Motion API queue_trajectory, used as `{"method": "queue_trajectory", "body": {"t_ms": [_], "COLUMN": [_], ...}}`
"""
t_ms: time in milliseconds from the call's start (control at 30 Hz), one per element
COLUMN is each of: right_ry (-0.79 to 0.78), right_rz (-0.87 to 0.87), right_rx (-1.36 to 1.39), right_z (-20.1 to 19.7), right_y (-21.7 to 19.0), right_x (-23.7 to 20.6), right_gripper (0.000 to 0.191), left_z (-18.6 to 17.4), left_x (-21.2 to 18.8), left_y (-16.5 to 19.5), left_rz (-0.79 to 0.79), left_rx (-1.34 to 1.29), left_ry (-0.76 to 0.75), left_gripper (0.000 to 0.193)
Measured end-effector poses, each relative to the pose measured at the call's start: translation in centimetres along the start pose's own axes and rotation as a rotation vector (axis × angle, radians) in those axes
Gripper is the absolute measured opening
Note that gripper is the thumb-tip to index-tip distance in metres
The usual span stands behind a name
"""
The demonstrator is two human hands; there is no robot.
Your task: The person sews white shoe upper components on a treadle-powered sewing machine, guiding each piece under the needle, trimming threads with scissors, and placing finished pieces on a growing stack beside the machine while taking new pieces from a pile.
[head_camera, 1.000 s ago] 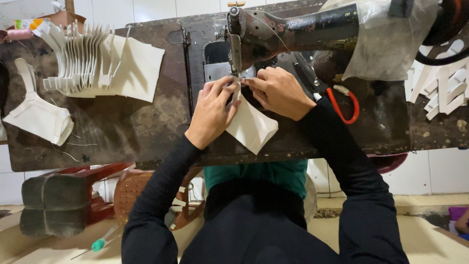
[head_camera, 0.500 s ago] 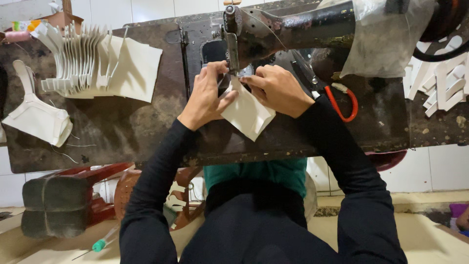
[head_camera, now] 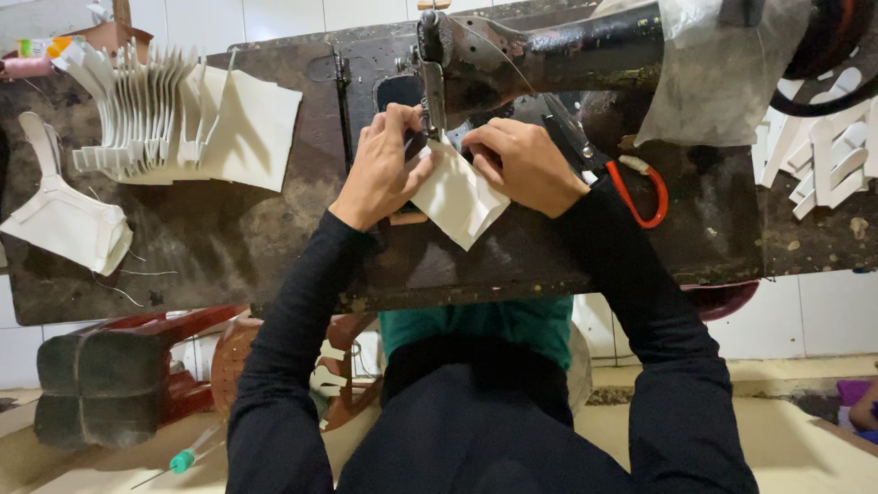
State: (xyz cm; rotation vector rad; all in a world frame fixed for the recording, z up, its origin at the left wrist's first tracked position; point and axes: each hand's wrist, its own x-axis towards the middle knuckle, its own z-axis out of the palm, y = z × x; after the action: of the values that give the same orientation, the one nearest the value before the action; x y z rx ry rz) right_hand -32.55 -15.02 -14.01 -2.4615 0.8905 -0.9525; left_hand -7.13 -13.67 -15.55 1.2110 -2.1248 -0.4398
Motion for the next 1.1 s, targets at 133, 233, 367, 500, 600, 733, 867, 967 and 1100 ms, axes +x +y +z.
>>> {"method": "queue_trajectory", "body": {"t_ms": [133,233,367,500,600,733,867,967,1100], "right_ry": [-0.016,0.026,0.024,0.030,0.042,0.043,0.040,0.041,0.070], "right_rz": [0.012,0.001,0.032,0.060,0.047,0.050,0.075,0.083,0.132], "right_rx": [0.019,0.030,0.046,0.045,0.036,0.023,0.047,0.052,0.104], "right_z": [0.1,0.2,0.4,0.4,0.5,0.5,0.5,0.5,0.8], "right_y": [0.0,0.1,0.1,-0.1,-0.3,-0.4,-0.5,-0.7,-0.5], "right_x": [0.1,0.1,0.2,0.1,0.0,0.1,0.2,0.4,0.7], "right_gripper": [0.017,0.015,0.013,0.013,0.013,0.013,0.013,0.013,0.014], "left_z": [0.0,0.2,0.3,0.3,0.3,0.1,0.2,0.3,0.1], "left_x": [0.1,0.1,0.2,-0.2,-1.0,-1.8,-1.9,-1.8,-1.7], "left_y": [-0.2,-0.3,-0.3,0.5,1.4,1.9,1.7,1.6,1.2], "left_rz": [0.012,0.007,-0.024,0.036,0.017,-0.027,-0.045,-0.035,-0.030], "left_rx": [0.013,0.021,0.017,0.035,0.141,0.216,0.209,0.214,0.187], "left_ry": [-0.008,0.005,0.003,0.109,0.190,0.208,0.223,0.240,0.239], "left_gripper": [0.048,0.046,0.046,0.043,0.035,0.028,0.028,0.028,0.029]}}
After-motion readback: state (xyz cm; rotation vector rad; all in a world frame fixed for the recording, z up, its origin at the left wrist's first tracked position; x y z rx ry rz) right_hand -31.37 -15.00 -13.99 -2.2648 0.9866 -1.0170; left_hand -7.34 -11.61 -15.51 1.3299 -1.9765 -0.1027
